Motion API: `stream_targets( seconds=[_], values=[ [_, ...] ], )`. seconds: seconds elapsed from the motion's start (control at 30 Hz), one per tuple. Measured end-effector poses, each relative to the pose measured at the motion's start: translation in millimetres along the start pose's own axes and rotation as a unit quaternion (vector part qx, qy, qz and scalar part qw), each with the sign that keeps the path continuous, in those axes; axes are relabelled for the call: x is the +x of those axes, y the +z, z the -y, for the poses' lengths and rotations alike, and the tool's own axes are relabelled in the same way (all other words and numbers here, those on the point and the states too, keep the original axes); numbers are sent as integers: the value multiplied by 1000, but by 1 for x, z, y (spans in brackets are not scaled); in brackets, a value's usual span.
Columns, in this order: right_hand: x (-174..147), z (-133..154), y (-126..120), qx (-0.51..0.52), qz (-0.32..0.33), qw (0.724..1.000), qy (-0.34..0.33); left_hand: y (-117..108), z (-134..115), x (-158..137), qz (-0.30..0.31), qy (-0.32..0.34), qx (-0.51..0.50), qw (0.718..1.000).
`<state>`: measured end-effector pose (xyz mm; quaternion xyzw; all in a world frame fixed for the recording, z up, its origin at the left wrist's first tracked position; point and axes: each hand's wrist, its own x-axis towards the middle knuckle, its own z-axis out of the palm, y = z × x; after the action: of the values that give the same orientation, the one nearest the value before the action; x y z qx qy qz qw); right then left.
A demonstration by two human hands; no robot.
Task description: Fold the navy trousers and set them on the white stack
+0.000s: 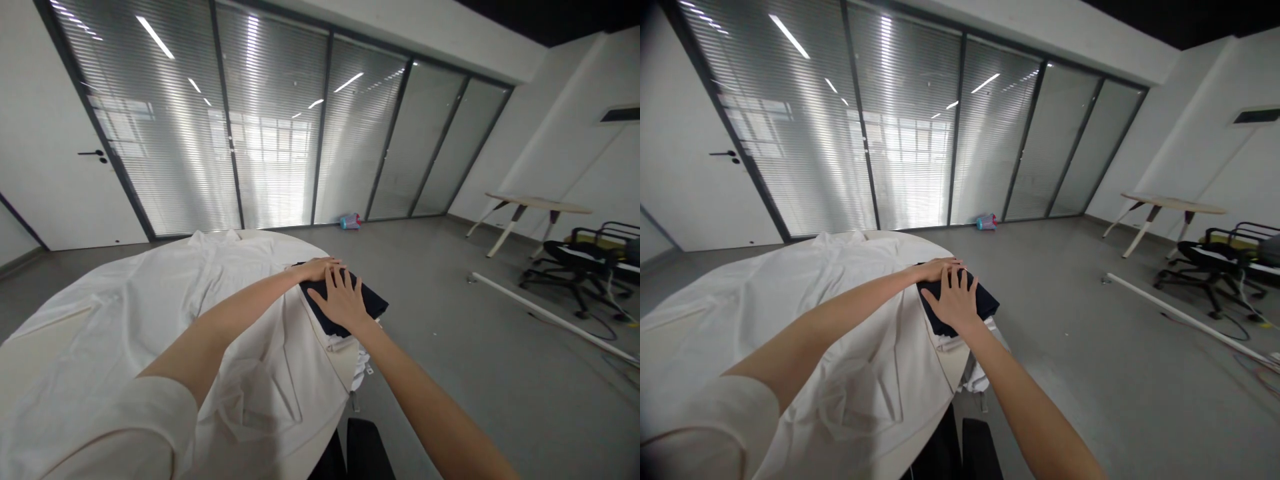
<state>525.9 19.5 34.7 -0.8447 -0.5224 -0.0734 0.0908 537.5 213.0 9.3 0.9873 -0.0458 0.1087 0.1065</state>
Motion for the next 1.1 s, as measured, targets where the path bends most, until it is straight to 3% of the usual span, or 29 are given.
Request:
stream_targets(
  seconds=[0.2, 0.33, 0.47, 0.6, 0.77, 0.93, 1.1],
  values=[
    [-22, -20, 14, 9, 8, 1000, 17, 4, -1, -2, 28, -72, -78, 994],
    [-39, -30, 17, 1, 11, 1000, 10, 0, -12, -6, 25, -83, -104, 991],
    [-52, -41, 11, -12, 8, 1000, -18, -12, -24, -14, -42, -79, -76, 993],
    [-41, -41, -15, -11, 21, 999, -22, -28, -28, -25, -101, -42, -35, 993],
    [-5, -20, -31, 20, -30, 999, 10, -29, -21, -33, -16, -44, -33, 998],
    [7, -11, -1, 40, 28, 998, 29, -13, -17, -36, 13, -92, -47, 995],
    [1, -23, 17, 22, 23, 999, 21, -11, -22, -39, 24, -104, -35, 994]
  ],
)
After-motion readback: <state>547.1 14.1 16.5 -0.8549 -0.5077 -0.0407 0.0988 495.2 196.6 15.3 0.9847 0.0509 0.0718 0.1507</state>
